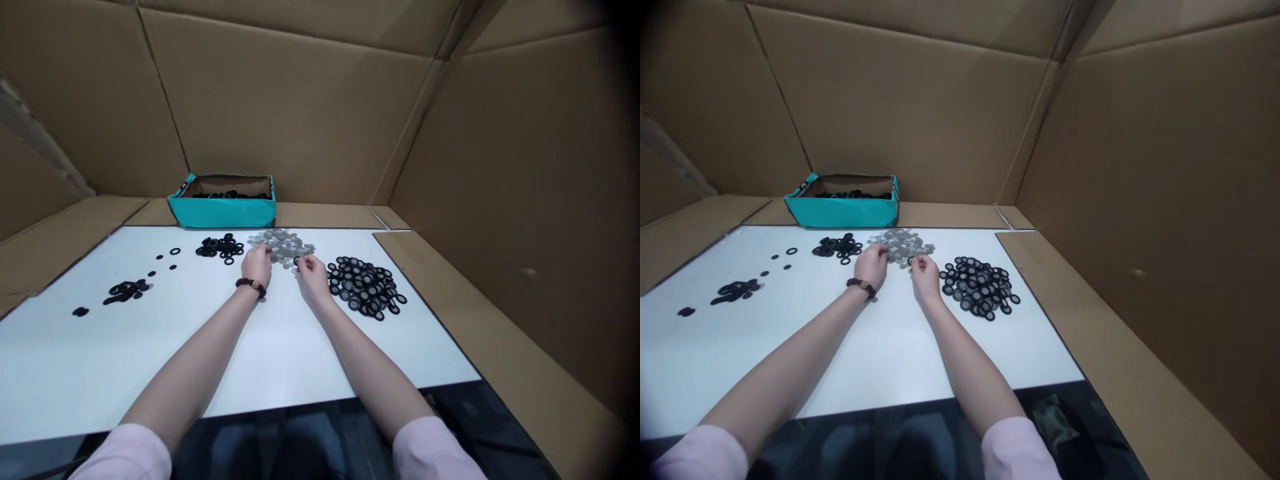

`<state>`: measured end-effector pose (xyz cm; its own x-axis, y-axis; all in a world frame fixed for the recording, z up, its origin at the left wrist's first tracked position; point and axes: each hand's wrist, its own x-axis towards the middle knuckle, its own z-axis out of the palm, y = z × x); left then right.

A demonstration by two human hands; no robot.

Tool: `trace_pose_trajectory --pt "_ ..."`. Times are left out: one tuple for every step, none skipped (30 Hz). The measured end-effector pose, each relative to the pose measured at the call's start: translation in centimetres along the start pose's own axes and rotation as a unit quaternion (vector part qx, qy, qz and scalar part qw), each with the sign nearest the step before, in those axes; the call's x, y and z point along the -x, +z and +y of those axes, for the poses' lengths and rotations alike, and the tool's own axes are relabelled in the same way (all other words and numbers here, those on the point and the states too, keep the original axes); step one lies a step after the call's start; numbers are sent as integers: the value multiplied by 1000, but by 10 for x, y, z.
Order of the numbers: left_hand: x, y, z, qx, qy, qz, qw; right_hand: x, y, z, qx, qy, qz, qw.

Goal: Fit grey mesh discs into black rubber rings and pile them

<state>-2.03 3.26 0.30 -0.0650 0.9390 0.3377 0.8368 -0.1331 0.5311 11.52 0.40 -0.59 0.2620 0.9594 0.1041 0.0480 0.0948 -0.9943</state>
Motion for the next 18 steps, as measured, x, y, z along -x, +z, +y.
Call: trace_pose_trajectory --pt "3 -1 -2 46 -10 6 999 -1 0 0 -5 4 -2 1000" --pt "8 -2 -4 95 -20 5 995 -1 1 1 -12 9 -6 1000" --pt "14 -3 -5 142 -28 -2 989 0 1 1 -19 14 -12 1000" --pt "20 -5 -5 186 -35 -11 982 0 2 1 -27 18 -21 999" --pt "27 -6 -3 220 -38 -23 974 2 3 1 -36 21 -34 999" --pt "33 -8 -1 246 -38 -32 968 4 4 0 -45 23 -48 998" --pt "39 -9 1 263 -38 -37 963 6 5 -1 -54 25 -64 996" --pt "43 -11 4 274 -38 -38 960 8 6 -2 -63 27 -79 995" --pt "46 -12 7 282 -41 -36 958 10 6 -3 -70 32 -92 993" --pt "48 -12 9 289 -46 -33 956 12 6 -4 -73 36 -103 991" --pt "48 -12 11 297 -50 -29 953 14 6 -5 -74 40 -112 990" --pt "48 -12 12 304 -53 -27 951 15 6 -6 -70 43 -121 989" --pt "48 -12 12 312 -55 -28 948 15 6 -7 -64 45 -134 988" --pt "47 -13 12 316 -56 -30 947 16 6 -7 -57 46 -149 986" --pt "47 -13 12 317 -56 -32 946 16 5 -7 -51 44 -166 984" --pt "46 -14 11 313 -56 -35 947 16 5 -6 -45 38 -181 982" --pt "46 -15 11 305 -55 -41 950 15 4 -5 -36 27 -192 980" --pt "46 -17 11 296 -56 -50 952 15 4 -4 -22 12 -194 981"
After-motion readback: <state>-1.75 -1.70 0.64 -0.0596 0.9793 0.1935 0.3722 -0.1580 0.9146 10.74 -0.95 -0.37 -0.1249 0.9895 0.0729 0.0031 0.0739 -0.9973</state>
